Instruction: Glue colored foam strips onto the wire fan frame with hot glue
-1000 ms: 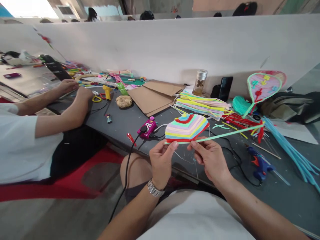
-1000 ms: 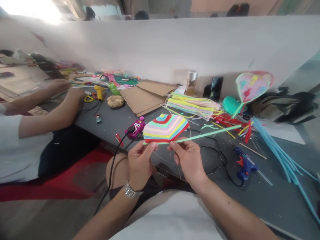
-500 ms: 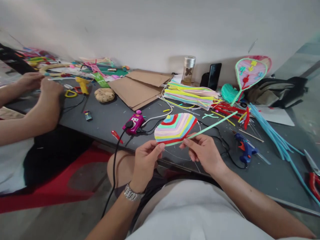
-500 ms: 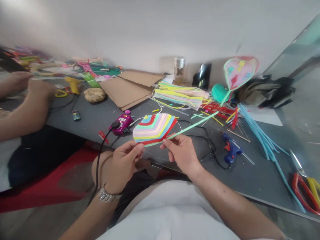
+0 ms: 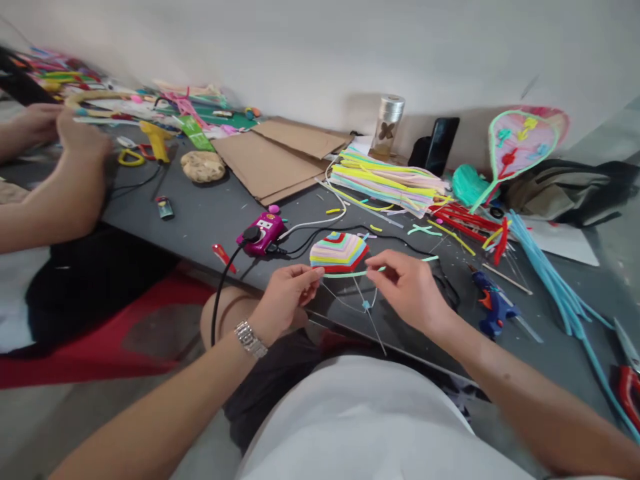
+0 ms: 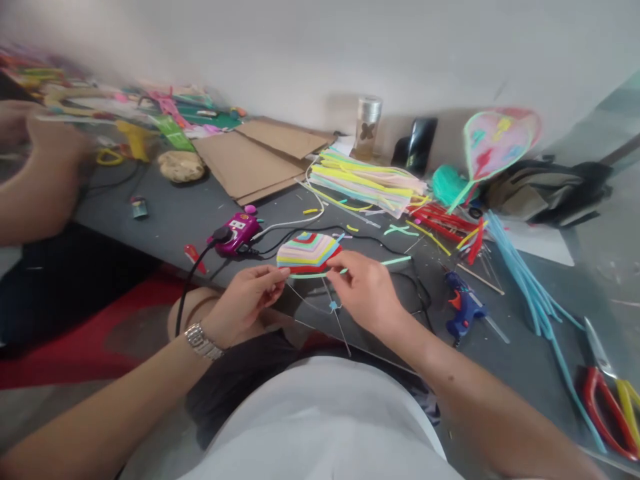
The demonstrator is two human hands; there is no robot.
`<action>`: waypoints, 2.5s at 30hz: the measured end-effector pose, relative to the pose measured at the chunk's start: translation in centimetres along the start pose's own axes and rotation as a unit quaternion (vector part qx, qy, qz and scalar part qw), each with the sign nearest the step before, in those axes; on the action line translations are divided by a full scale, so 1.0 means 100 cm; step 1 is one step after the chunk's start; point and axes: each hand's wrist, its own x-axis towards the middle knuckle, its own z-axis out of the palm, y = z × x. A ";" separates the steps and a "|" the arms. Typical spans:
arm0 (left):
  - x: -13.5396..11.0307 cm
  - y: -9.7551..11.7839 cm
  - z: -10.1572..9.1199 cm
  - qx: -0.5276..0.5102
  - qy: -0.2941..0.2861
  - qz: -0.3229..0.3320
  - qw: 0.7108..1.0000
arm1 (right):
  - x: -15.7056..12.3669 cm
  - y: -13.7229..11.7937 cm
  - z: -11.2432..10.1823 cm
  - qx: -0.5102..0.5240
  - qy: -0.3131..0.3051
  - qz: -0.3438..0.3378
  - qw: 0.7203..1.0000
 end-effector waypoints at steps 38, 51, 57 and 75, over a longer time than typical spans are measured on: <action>-0.029 -0.048 -0.043 0.358 0.155 0.225 0.893 | 0.032 0.042 0.070 -0.144 -0.183 -0.229 0.945; -0.033 -0.045 -0.033 0.418 0.146 0.269 0.855 | 0.038 0.046 0.056 -0.173 -0.207 -0.232 0.935; -0.031 -0.047 -0.033 0.417 0.150 0.270 0.855 | 0.039 0.047 0.057 -0.159 -0.196 -0.229 0.940; -0.031 -0.047 -0.039 0.378 0.154 0.256 0.876 | 0.041 0.049 0.056 -0.234 -0.193 -0.292 0.907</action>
